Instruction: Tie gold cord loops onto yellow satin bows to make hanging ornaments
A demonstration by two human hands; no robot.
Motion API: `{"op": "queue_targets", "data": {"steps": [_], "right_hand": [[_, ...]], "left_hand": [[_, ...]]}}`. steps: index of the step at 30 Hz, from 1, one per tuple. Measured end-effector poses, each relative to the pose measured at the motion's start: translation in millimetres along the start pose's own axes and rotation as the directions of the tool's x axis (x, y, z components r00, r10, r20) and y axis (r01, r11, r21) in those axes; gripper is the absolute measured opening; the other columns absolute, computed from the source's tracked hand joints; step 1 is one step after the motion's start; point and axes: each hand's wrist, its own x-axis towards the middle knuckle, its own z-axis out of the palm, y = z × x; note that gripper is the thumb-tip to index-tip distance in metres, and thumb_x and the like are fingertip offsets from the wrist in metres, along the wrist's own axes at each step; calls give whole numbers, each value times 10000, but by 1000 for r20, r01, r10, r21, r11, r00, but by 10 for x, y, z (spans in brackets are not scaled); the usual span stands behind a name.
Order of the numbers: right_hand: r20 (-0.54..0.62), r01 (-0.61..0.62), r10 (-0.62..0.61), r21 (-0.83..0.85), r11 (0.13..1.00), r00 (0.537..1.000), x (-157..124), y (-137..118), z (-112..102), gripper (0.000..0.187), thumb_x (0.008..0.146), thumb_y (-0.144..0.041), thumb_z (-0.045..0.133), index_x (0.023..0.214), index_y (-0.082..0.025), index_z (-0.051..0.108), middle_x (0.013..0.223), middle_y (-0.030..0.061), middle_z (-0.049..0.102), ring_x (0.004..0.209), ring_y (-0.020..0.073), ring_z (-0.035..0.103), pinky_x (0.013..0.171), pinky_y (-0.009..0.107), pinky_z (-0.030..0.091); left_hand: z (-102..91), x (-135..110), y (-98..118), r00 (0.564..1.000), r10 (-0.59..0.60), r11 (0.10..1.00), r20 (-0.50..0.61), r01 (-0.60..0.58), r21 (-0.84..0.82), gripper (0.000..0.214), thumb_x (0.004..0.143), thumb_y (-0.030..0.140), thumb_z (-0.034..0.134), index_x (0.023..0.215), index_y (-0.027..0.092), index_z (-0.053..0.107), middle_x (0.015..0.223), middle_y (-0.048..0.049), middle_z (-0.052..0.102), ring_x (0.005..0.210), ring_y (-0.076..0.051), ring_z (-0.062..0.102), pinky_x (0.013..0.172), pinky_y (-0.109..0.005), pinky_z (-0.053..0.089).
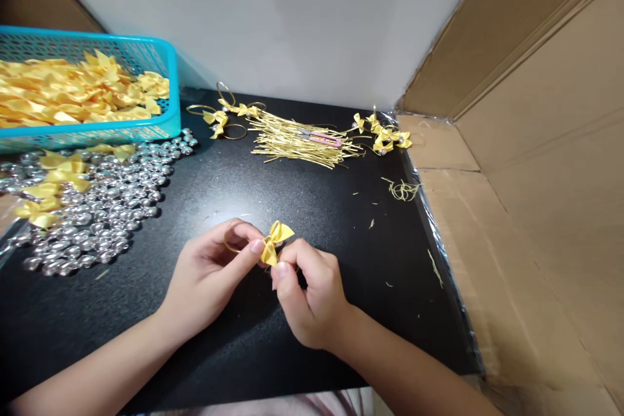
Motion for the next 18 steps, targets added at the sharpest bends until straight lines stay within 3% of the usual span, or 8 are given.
{"op": "queue_targets", "data": {"steps": [6, 18], "right_hand": [[-16, -37, 36, -32, 999, 999, -34, 3, 17, 217, 909, -162, 429, 700, -221, 444, 577, -39, 491, 505, 100, 458, 534, 244, 393], [-40, -56, 52, -98, 994, 998, -42, -1, 32, 222, 880, -154, 434, 672, -227, 398, 545, -43, 457, 468, 97, 426, 496, 244, 351]], "left_hand": [[6, -42, -24, 979, 193, 957, -63, -174, 230, 131, 846, 131, 622, 726, 180, 640, 625, 35, 639, 560, -77, 575, 549, -180, 459], [-17, -50, -19, 948, 316, 890, -38, -282, 358, 116, 844, 120, 620, 748, 184, 616, 622, 41, 642, 521, -71, 556, 526, -182, 449]]}}
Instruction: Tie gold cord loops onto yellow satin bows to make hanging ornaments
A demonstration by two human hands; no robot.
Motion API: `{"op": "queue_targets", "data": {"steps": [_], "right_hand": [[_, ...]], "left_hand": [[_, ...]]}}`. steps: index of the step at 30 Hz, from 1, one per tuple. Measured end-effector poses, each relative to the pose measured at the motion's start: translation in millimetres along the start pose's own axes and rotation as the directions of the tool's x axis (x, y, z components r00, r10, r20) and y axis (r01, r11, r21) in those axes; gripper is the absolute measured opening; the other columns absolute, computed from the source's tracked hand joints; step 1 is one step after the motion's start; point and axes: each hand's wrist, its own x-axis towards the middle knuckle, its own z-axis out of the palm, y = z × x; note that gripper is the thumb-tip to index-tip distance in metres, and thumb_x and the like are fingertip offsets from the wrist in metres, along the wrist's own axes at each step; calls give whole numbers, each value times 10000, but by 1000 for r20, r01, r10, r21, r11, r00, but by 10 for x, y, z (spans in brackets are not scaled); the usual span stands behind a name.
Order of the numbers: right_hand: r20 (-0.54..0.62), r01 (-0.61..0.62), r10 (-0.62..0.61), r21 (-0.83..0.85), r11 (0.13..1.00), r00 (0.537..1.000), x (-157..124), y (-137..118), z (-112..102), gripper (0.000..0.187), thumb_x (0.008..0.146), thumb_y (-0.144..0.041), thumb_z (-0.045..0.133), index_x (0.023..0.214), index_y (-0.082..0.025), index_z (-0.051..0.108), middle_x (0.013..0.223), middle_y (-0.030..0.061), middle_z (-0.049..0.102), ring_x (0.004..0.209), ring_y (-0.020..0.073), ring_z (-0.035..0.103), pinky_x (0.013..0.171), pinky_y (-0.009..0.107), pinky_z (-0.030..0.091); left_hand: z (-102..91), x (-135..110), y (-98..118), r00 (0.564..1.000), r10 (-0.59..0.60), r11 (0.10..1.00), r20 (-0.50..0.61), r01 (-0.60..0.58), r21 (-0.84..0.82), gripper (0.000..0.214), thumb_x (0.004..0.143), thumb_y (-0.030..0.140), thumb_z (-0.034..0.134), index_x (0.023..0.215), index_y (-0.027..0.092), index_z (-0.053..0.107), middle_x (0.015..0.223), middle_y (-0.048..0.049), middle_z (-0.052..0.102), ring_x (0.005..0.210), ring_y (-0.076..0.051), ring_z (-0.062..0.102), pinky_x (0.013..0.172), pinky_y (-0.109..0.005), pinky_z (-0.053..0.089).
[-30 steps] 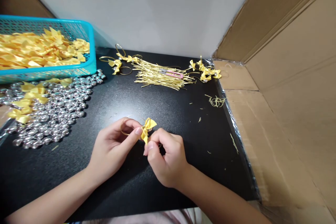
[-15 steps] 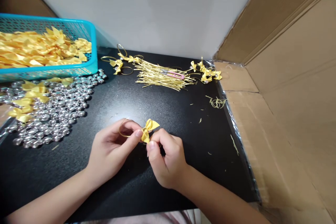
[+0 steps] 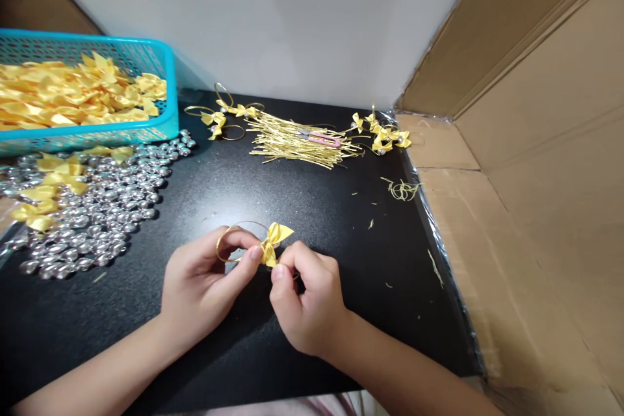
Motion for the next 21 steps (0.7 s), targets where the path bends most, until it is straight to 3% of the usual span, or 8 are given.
{"op": "queue_targets", "data": {"steps": [10, 21], "right_hand": [[-20, 65, -67, -89, 994, 998, 16, 12, 24, 231, 844, -118, 452, 647, -215, 383, 528, -62, 410, 442, 71, 383, 469, 214, 320], [-13, 88, -90, -84, 993, 996, 13, 14, 29, 217, 860, -118, 449, 670, -210, 399, 550, -56, 424, 462, 75, 411, 483, 209, 340]], "left_hand": [[3, -29, -49, 979, 203, 971, 25, -205, 123, 89, 853, 92, 608, 813, 164, 573, 693, 8, 651, 611, -80, 604, 602, -177, 470], [14, -27, -57, 978, 205, 968, 48, -210, 138, 95, 868, 100, 588, 801, 159, 558, 680, 4, 635, 603, -86, 595, 602, -185, 468]]}}
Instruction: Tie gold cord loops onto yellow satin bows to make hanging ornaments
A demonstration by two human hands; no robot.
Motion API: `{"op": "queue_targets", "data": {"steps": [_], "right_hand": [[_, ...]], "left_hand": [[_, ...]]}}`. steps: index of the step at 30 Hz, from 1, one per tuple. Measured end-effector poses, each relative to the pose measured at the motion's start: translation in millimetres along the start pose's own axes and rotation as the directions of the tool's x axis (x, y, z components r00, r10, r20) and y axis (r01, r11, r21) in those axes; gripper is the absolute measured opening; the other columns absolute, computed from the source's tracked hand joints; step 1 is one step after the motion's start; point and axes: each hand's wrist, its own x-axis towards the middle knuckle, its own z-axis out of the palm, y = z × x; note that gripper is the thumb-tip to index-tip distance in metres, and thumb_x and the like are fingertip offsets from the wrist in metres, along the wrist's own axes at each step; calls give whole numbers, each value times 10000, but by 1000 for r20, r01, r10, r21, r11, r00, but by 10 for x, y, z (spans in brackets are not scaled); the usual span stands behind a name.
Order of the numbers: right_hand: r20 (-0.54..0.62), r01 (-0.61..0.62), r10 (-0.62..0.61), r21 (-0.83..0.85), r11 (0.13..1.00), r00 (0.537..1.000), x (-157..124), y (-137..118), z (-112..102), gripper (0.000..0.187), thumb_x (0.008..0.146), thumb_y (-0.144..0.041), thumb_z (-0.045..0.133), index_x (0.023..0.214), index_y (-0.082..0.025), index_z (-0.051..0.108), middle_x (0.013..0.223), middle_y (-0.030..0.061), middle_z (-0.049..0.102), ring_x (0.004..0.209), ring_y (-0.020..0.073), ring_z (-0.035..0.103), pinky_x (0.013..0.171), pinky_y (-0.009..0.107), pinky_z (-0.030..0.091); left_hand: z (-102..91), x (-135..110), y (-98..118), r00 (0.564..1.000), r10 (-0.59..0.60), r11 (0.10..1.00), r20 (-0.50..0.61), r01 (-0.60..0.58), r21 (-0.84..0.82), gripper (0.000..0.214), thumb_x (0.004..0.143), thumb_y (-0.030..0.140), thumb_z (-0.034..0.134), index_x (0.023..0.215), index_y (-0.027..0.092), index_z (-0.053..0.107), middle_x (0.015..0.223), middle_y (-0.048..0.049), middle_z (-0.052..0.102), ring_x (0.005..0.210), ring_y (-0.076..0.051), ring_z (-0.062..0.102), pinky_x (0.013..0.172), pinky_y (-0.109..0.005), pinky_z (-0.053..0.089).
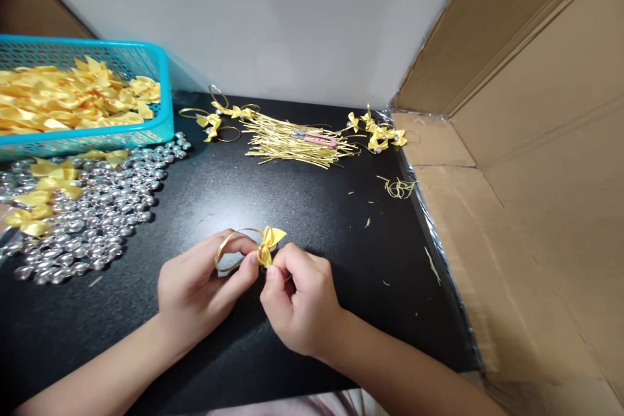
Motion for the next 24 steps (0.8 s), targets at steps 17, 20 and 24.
{"op": "queue_targets", "data": {"steps": [17, 20, 24], "right_hand": [[40, -68, 66, 52, 996, 997, 1, 49, -1, 196, 909, -156, 450, 720, -206, 440, 584, -49, 447, 489, 83, 441, 497, 212, 354], [59, -68, 63, 95, 993, 996, 18, 31, -18, 197, 919, -171, 468, 725, -204, 456, 586, -50, 456, 496, 82, 455, 504, 209, 365], [76, -109, 99, 132, 985, 992, 46, 21, -40, 191, 934, -208, 492, 743, -201, 485, 595, -51, 473, 509, 78, 459, 522, 205, 379]], "left_hand": [[0, 21, -13, 996, 86, 996, 20, -86, -15, 86, 855, 77, 601, 856, 162, 588, 707, -10, 672, 633, -105, 628, 628, -202, 503], [-26, 41, -17, 1000, 1, 999, -18, -2, -35, 94, 841, 68, 619, 835, 161, 608, 717, -3, 682, 621, -87, 621, 627, -183, 494], [-44, 68, -36, 991, -131, 982, -13, 128, -142, 82, 840, 97, 625, 797, 166, 637, 689, 11, 673, 599, -78, 609, 599, -172, 476]]}}
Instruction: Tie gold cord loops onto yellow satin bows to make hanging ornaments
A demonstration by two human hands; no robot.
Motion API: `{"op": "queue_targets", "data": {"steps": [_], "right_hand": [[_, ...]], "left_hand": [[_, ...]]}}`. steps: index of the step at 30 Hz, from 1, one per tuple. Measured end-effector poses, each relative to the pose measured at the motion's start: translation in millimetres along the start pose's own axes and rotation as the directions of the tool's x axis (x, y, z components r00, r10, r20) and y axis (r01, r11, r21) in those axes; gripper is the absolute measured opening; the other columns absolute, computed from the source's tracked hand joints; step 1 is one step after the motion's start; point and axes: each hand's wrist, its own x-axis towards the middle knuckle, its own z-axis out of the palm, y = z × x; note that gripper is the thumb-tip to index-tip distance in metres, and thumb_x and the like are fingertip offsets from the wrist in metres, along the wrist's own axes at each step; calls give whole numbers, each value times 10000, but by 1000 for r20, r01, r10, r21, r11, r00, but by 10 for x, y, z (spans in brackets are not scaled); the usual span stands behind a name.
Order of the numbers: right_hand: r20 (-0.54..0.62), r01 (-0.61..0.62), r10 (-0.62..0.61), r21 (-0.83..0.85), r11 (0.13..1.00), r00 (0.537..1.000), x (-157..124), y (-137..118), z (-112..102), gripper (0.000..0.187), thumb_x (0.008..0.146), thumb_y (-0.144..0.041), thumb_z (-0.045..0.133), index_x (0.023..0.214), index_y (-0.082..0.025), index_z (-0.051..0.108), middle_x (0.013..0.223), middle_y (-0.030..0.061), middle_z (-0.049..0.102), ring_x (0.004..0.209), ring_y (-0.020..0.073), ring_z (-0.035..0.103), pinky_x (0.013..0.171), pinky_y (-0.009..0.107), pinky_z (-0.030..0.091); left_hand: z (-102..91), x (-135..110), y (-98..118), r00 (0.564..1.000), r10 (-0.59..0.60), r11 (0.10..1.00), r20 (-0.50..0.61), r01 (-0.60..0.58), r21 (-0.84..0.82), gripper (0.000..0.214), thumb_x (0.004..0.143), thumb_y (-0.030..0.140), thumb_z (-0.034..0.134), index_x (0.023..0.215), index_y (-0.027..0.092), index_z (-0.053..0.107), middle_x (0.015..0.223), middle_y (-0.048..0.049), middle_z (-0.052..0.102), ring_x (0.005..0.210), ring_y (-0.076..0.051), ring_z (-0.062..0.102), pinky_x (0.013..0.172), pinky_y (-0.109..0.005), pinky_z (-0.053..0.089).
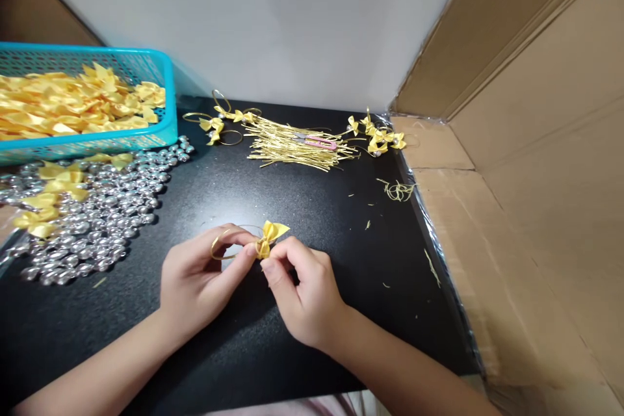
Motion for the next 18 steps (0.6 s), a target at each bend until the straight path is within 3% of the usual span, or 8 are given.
{"op": "queue_targets", "data": {"steps": [4, 6, 10, 14, 16, 18], "right_hand": [[-27, -16, 15, -22, 1000, 1000, 31, -5, -13, 204, 933, -213, 505, 730, -200, 493, 576, -59, 463, 488, 71, 435, 497, 197, 362], [-34, 0, -1, -25, 1000, 999, 46, -11, -14, 204, 934, -209, 505, 731, -200, 507, 581, -54, 478, 494, 74, 450, 497, 196, 373], [-44, 45, -47, -36, 998, 998, 77, -15, -22, 192, 932, -189, 512, 743, -198, 540, 609, -39, 543, 514, 81, 492, 510, 198, 405], [-42, 60, -65, -111, 992, 997, 111, 7, -63, 200, 924, -174, 529, 726, -195, 544, 617, -36, 549, 534, 89, 504, 533, 209, 421], [-33, 95, -101, -142, 985, 994, 126, 22, -94, 202, 923, -161, 531, 724, -193, 545, 630, -32, 545, 554, 91, 504, 549, 209, 425], [-12, 139, -143, -166, 976, 990, 138, 35, -123, 192, 925, -141, 526, 741, -193, 549, 651, -28, 541, 579, 93, 504, 570, 208, 427]], "left_hand": [[3, 14, -8, 986, -167, 969, 1, 164, -187, 78, 854, 182, 622, 798, 172, 676, 711, -8, 684, 651, -113, 623, 631, -209, 493], [10, 18, -13, 954, -292, 903, 59, 296, -313, 143, 866, 240, 614, 758, 170, 677, 677, -9, 669, 631, -120, 613, 614, -220, 494], [18, 39, -36, 802, -518, 622, 298, 592, -513, 153, 829, 306, 671, 764, 168, 669, 602, 9, 636, 547, -106, 579, 566, -220, 482], [4, 91, -36, 649, -577, 332, 496, 741, -584, 202, 748, 324, 752, 699, 158, 646, 585, 15, 610, 518, -90, 557, 526, -206, 462], [-9, 118, -26, 604, -583, 245, 543, 768, -592, 225, 708, 332, 786, 687, 152, 653, 601, 14, 602, 518, -86, 552, 511, -202, 459], [-22, 137, -18, 586, -578, 212, 568, 780, -589, 228, 691, 336, 803, 691, 148, 674, 618, 12, 602, 524, -79, 545, 507, -196, 457]]}}
